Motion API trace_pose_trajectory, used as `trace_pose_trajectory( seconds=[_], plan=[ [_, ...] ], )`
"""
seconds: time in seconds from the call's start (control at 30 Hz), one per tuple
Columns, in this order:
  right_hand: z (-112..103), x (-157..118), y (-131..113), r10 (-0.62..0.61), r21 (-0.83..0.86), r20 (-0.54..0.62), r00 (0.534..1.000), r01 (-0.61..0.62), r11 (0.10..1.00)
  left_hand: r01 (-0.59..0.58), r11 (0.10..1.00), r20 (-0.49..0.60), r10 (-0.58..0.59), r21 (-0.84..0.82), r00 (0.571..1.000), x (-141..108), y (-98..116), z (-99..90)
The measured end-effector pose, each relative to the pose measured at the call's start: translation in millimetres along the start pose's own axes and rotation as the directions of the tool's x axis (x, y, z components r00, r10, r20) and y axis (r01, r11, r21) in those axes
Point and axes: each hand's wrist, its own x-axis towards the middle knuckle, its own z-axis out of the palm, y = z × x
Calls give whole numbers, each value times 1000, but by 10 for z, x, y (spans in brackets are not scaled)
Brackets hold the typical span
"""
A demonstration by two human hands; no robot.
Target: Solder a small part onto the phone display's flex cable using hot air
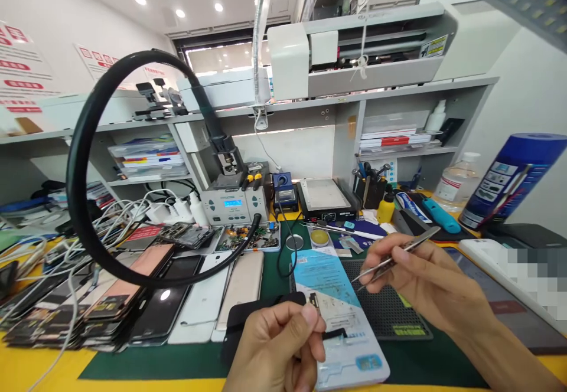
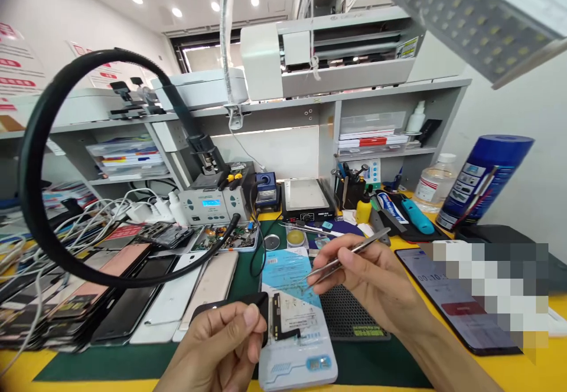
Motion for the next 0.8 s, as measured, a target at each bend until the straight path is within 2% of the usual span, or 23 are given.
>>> trace_pose_trajectory(
  seconds=[0.13,0.43,0.7,0.8],
  plan=[
    [-7,35,7,2,-19,-42,999,-3,1000,-10,999,-14,9,-38,1000,-79,-29,-19],
    [-33,96,39,36,-46,-104,994,-41,998,83,982,41,-77,-170,996,-107,3,-51],
    [-34,97,36,58,-80,-155,986,-71,994,46,987,27,-42,-156,999,-113,-32,-74],
    [-51,98,38,51,-115,-217,975,-77,990,13,987,-16,-16,-158,1000,-222,-48,-171]
  ],
)
